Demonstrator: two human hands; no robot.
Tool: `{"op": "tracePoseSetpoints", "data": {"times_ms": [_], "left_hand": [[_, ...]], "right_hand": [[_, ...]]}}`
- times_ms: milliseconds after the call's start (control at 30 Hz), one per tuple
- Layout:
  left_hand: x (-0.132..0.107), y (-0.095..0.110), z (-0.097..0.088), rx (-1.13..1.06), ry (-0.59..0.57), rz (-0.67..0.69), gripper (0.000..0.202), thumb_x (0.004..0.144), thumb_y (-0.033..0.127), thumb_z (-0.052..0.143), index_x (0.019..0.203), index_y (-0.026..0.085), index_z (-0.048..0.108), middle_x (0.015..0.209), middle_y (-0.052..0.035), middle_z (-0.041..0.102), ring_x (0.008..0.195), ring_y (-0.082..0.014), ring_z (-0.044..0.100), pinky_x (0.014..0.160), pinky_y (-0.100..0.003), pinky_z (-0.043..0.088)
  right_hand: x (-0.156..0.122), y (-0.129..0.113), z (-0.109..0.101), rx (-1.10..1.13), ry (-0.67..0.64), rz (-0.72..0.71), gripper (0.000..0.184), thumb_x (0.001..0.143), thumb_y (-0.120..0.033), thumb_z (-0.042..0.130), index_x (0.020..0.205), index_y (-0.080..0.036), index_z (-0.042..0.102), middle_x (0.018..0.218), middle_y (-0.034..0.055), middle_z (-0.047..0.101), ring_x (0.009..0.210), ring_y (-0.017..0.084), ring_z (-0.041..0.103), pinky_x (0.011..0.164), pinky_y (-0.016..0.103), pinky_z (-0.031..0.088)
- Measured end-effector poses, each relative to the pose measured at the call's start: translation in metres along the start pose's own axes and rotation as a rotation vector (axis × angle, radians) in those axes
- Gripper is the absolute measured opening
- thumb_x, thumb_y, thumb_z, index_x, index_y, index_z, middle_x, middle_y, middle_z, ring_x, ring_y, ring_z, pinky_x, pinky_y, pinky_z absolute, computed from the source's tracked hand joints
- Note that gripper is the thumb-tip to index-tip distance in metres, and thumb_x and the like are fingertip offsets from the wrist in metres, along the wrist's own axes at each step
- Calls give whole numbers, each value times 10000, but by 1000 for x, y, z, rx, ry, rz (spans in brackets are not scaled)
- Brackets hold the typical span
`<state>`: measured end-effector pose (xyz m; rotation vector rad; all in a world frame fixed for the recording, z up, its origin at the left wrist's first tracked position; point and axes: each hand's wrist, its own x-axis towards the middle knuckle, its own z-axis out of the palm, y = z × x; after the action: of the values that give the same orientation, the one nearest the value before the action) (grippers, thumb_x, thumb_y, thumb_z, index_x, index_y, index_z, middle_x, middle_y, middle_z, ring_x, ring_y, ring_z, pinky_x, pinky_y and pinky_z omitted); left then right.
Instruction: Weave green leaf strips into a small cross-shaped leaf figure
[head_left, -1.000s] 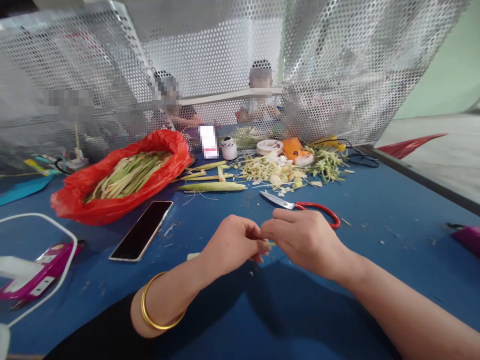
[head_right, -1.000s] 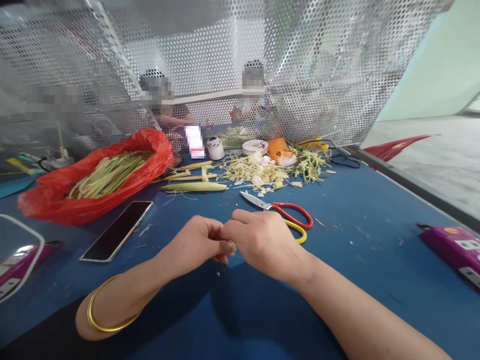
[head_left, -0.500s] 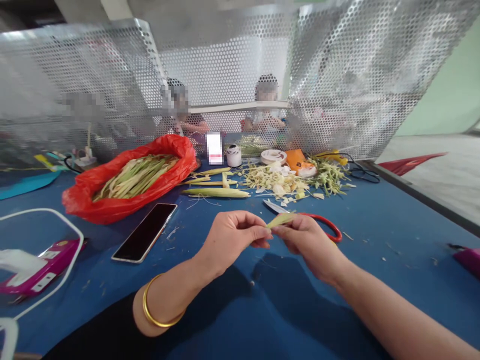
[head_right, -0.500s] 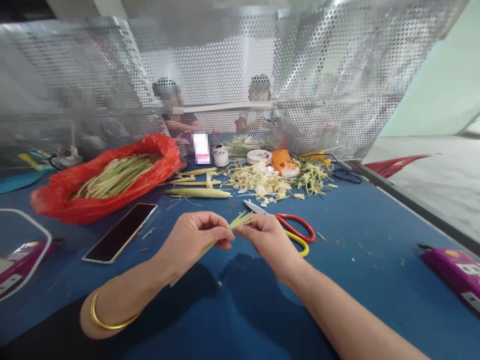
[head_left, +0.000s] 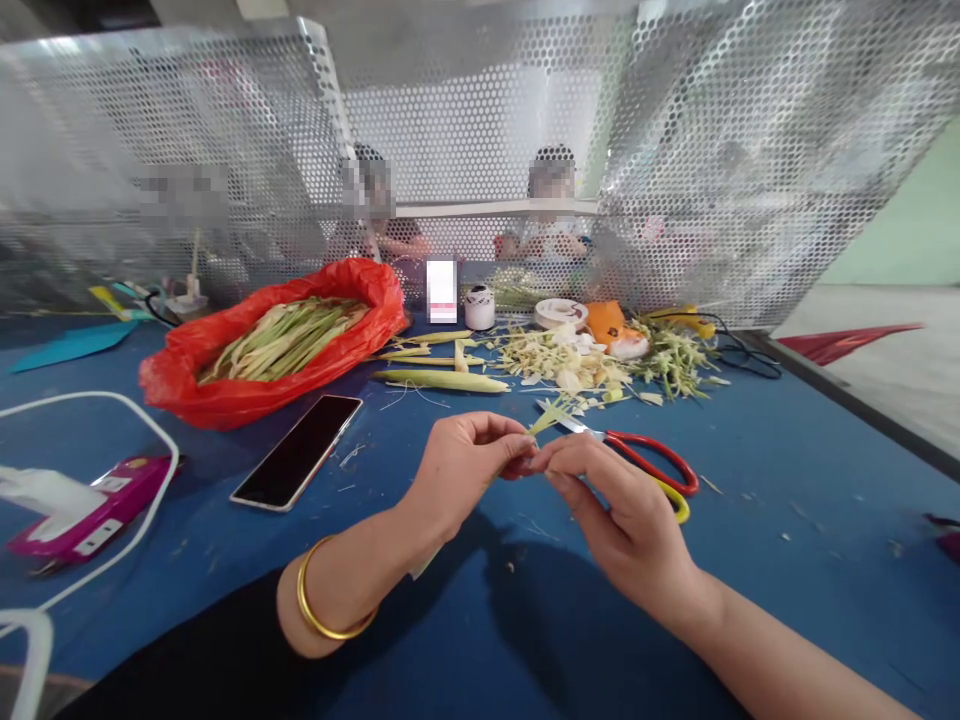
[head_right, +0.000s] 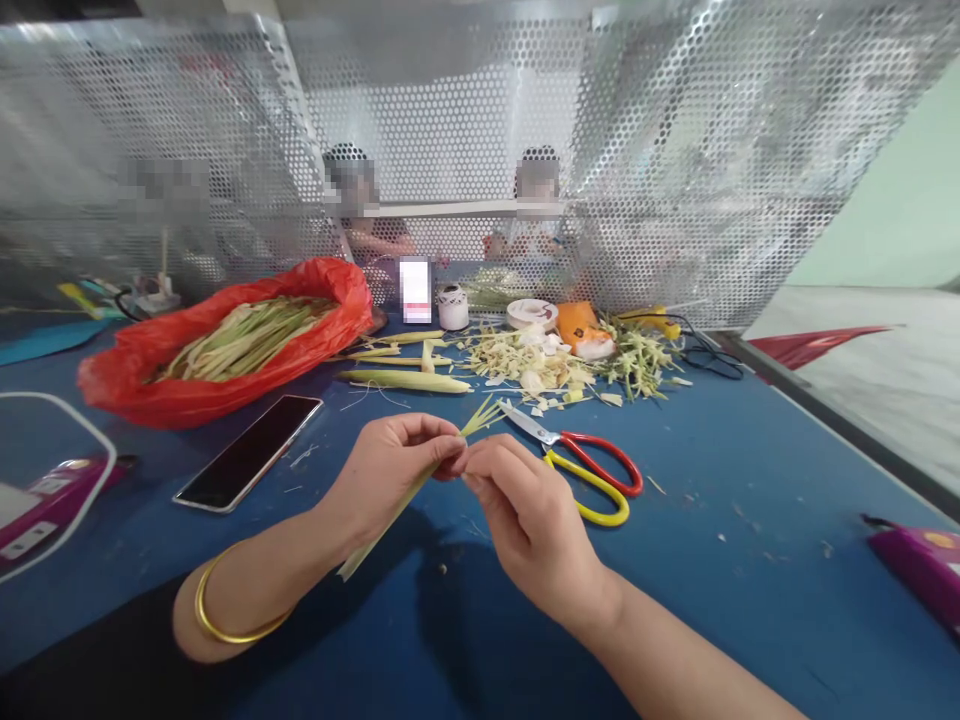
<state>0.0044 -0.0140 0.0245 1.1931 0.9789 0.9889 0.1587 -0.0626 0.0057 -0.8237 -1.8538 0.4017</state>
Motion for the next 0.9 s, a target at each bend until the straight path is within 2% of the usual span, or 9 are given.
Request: {"op": "tracePoseSetpoints", "data": {"times_ms": [300,567,733,900], "left_hand": [[2,0,0,48,-7,2,111,699,221,728,735,132,672,605,2,679,562,-91,613,578,-196,499],[3,-1,-1,151,17,93,95,712,221,713,744,141,673,618,3,686,583,-104,631,583,-195,503],[4,-2,-2,260,18,149,41,721,192,679,732,154,693,618,13,685,585,-113,635,589,-201,501],[2,-5,-3,562,-23,242,115,733,129,623,744,183,723,699,9,721,659,-126,648,630,-207,482]], "right_hand": [[-1,2,-1,-102,-53,-55,187,911,-35,437,916,-194,535,897,77,585,865,173,593,751,298,507],[-1,0,0,-166,-87,-105,201,894,-10,422,902,-182,525,903,100,611,845,182,579,729,301,513],[-3,-1,-1,-109,-91,-71,181,907,-32,432,903,-183,531,885,80,587,861,175,578,750,299,501],[-1,-1,-6,53,-84,93,151,941,-110,441,899,-197,558,855,48,586,837,163,586,761,297,485]]}}
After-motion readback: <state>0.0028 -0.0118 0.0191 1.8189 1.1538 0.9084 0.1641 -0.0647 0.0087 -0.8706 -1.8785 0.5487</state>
